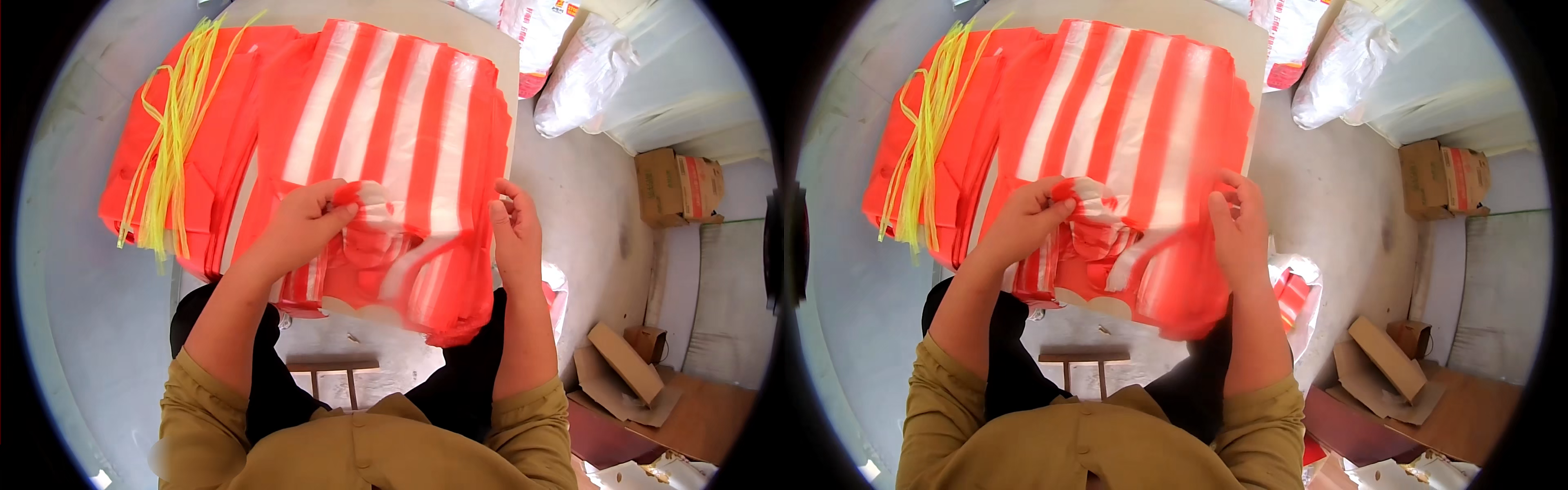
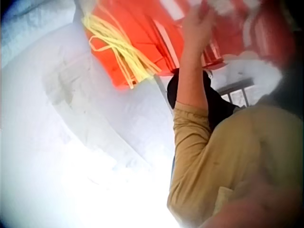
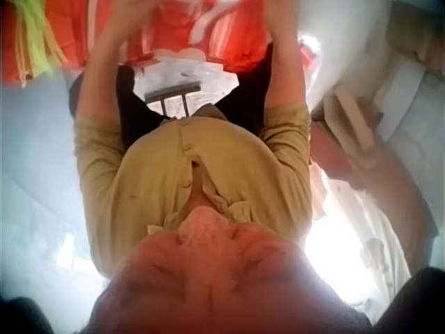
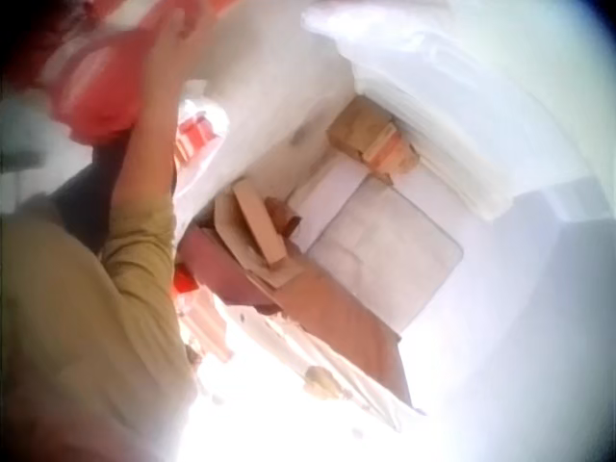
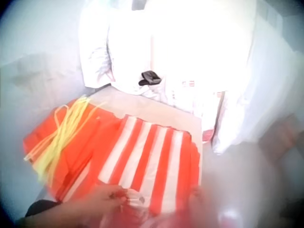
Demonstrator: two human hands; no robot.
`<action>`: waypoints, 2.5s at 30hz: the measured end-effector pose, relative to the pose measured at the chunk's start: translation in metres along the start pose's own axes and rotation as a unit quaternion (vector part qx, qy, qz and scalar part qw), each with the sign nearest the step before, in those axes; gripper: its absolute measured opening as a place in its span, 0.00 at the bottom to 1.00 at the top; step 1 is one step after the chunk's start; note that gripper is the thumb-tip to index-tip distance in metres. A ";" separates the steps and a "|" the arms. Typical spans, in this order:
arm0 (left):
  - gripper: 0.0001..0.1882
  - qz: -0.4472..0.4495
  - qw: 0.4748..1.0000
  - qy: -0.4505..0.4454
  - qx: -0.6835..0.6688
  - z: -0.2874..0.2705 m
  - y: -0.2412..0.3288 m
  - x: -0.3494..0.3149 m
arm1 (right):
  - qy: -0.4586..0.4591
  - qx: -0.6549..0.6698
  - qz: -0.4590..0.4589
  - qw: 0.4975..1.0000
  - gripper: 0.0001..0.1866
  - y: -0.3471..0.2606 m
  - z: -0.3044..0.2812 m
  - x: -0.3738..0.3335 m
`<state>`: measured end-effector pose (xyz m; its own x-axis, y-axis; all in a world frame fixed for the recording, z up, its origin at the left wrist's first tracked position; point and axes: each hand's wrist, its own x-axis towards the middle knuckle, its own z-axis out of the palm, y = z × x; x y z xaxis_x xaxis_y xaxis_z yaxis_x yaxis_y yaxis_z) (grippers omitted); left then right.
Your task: The person folds red and white striped plastic bags on a low table. They align the edges, fold the bags in half, and then tie them with yellow plastic strings. The tied bundles are placed into a white sack on the floor.
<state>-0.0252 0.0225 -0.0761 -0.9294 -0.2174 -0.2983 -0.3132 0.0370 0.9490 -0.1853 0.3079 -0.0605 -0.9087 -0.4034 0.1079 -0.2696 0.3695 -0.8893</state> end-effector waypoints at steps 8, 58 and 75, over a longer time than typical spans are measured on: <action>0.17 0.022 0.996 0.028 -0.078 0.005 0.012 -0.003 | -0.098 0.072 0.071 0.990 0.32 -0.009 0.003 -0.015; 0.12 0.335 0.865 -0.002 0.373 0.009 0.008 -0.024 | -0.239 -0.048 -0.002 0.970 0.13 -0.039 0.084 -0.002; 0.17 0.358 0.858 -0.003 0.369 0.013 0.014 -0.022 | -0.169 -0.152 -0.103 0.968 0.09 -0.049 0.095 -0.004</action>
<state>-0.0119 0.0407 -0.0571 -0.9356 0.1243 0.3304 0.3018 0.7671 0.5660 -0.1385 0.2116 -0.0597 -0.6838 -0.7262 0.0713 -0.5618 0.4616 -0.6865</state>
